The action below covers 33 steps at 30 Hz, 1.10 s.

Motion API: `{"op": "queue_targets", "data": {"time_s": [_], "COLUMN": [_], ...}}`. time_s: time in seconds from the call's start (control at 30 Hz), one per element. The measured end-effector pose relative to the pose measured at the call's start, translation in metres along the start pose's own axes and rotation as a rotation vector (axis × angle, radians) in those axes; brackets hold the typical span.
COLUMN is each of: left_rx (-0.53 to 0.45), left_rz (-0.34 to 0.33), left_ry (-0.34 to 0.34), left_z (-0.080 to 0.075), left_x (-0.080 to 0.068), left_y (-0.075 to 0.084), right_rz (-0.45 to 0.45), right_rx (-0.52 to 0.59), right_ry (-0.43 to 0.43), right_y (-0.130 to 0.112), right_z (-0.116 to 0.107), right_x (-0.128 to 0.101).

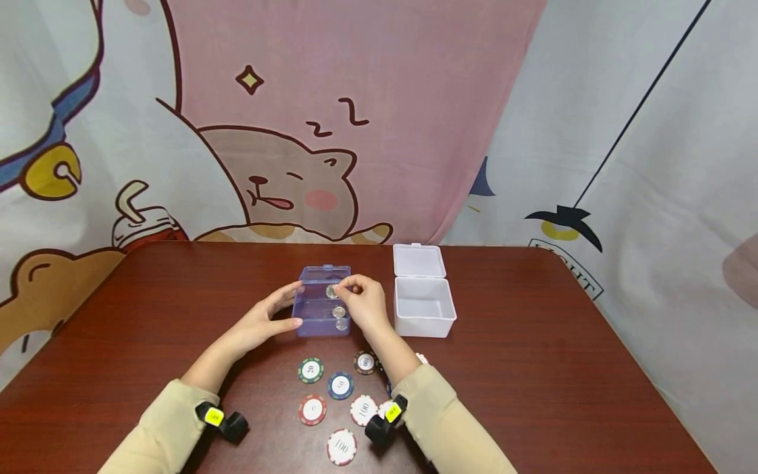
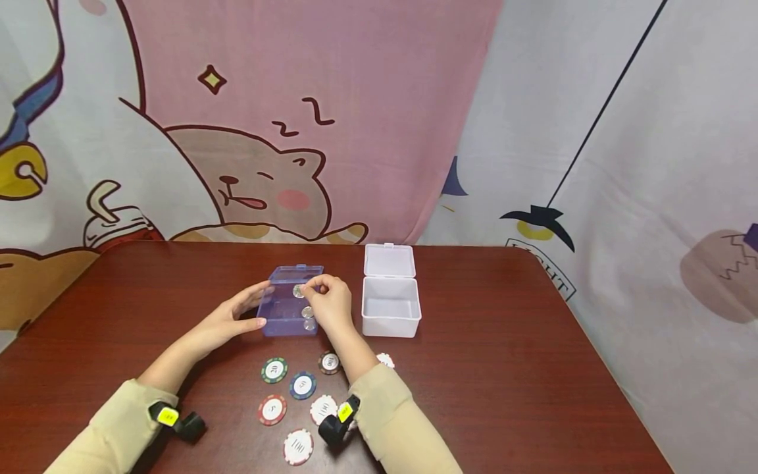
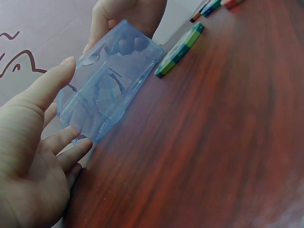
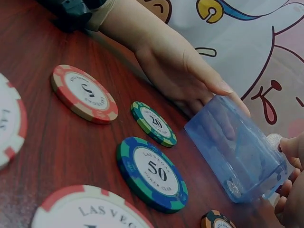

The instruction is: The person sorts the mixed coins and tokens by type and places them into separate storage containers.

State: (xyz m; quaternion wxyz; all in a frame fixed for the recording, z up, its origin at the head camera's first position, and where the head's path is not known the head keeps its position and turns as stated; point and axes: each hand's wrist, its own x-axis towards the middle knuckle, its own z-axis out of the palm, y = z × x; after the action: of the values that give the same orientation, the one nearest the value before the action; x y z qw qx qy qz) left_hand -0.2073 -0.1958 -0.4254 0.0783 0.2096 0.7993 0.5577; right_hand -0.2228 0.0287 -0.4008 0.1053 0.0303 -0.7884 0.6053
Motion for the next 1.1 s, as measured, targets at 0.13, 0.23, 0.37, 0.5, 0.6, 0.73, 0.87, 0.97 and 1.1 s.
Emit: {"op": "queue_targets", "data": {"time_s": [0.13, 0.23, 0.37, 0.5, 0.6, 0.73, 0.87, 0.97, 1.1], "left_rx": [-0.005, -0.005, 0.001, 0.009, 0.006, 0.000, 0.002, 0.005, 0.007], "left_rz": [0.000, 0.005, 0.004, 0.002, 0.000, 0.004, 0.002, -0.001, 0.003], "left_ry": [0.000, 0.000, 0.000, 0.001, 0.001, -0.001, -0.001, -0.002, -0.003], "left_z": [0.000, -0.001, -0.002, -0.003, -0.002, -0.002, -0.001, -0.001, 0.000], "left_x": [0.000, 0.000, -0.001, -0.001, -0.001, -0.001, -0.001, -0.001, 0.000], "left_y": [0.000, 0.000, 0.001, 0.002, 0.002, 0.002, 0.001, 0.001, 0.001], "right_rz": [0.004, 0.005, 0.021, 0.020, 0.003, -0.017, -0.020, -0.018, -0.022], "right_rx": [-0.007, -0.009, -0.012, -0.019, -0.025, -0.034, -0.044, -0.052, -0.061], "right_ry": [0.010, 0.016, 0.017, 0.021, 0.024, 0.029, 0.028, 0.023, 0.010], "right_y": [0.001, 0.003, 0.005, 0.006, 0.009, 0.011, 0.012, 0.012, 0.011], "right_z": [0.002, 0.003, 0.006, 0.008, 0.009, 0.008, 0.007, 0.006, 0.004], "right_x": [0.003, 0.004, 0.006, 0.007, 0.007, 0.006, 0.005, 0.004, 0.002]}}
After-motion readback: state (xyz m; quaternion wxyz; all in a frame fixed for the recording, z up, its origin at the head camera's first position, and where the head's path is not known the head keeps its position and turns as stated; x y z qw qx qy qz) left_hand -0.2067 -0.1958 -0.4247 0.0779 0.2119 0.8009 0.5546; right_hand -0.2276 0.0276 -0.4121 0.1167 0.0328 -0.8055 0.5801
